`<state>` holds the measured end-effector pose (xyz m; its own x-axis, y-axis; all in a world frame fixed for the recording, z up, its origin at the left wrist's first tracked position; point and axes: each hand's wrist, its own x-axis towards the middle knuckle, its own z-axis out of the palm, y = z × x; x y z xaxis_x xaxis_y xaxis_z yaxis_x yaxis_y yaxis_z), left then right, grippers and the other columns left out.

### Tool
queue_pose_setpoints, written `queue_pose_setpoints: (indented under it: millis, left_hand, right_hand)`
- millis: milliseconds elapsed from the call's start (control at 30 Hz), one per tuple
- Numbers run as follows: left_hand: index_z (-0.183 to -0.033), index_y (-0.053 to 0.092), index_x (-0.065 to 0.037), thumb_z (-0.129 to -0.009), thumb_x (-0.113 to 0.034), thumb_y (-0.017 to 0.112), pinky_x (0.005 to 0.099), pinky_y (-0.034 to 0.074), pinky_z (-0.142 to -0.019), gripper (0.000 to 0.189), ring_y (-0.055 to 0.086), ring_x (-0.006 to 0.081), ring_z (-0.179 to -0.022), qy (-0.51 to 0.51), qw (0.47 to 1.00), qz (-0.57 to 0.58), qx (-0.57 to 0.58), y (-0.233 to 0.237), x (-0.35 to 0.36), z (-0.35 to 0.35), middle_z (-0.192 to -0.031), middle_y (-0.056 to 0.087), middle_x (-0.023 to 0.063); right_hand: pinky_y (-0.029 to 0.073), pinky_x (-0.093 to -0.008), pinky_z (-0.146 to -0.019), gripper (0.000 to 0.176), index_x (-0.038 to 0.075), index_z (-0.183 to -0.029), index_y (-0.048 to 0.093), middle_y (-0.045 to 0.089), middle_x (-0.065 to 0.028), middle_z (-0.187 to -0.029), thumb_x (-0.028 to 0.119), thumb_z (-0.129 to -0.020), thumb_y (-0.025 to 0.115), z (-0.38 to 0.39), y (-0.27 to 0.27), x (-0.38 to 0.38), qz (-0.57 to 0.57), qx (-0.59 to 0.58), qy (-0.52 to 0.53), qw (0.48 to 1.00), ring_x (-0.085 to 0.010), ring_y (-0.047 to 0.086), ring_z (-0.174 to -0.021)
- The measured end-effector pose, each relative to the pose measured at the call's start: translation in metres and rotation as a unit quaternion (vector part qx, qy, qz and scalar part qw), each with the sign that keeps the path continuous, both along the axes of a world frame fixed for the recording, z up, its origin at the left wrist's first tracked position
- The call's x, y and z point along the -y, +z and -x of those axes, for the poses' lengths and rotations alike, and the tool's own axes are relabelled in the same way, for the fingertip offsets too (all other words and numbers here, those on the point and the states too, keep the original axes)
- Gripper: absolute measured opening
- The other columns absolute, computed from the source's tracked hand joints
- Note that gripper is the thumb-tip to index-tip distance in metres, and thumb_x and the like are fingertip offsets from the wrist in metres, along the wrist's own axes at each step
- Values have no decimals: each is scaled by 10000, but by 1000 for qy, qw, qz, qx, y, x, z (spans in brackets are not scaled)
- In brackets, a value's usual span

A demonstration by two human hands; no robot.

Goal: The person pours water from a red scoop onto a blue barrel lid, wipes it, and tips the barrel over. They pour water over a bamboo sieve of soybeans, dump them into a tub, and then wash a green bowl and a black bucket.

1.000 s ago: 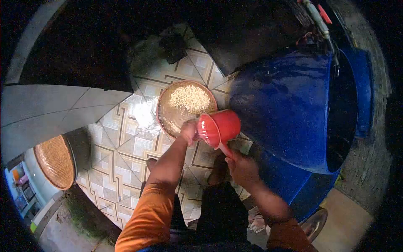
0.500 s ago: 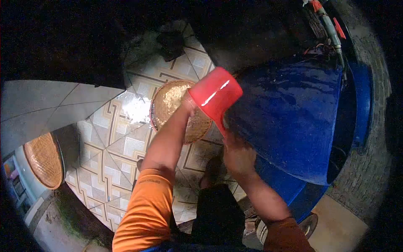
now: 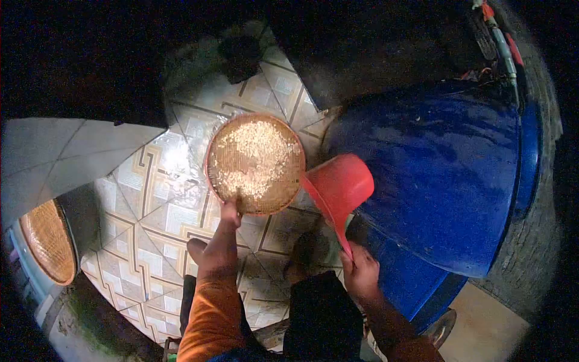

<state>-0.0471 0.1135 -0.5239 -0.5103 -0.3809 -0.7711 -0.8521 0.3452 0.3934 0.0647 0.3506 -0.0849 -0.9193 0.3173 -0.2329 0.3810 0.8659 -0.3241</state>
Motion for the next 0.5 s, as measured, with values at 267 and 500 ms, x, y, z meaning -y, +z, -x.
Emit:
queue_pose_setpoints:
  millis: [267, 500]
  left_hand:
    - [-1223, 536, -61, -859, -75, 525, 364, 499, -633, 364, 616, 255, -770, 9, 930, -361, -65, 89, 22, -25, -1038, 640, 108]
    - [-1222, 510, -34, -938, -194, 468, 300, 504, -459, 329, 603, 188, -604, 8, 898, -434, 78, 206, 83, 5, -979, 637, 126]
  right_hand:
    - [531, -432, -635, 255, 43, -1104, 613, 665, -191, -845, 187, -894, 617, -14, 46, 7, 84, 76, -66, 991, -373, 668, -764]
    - [539, -360, -650, 263, 45, -1122, 609, 676, -152, -840, 183, -899, 622, -52, 158, 16, 164, -30, -70, 984, -264, 689, -741]
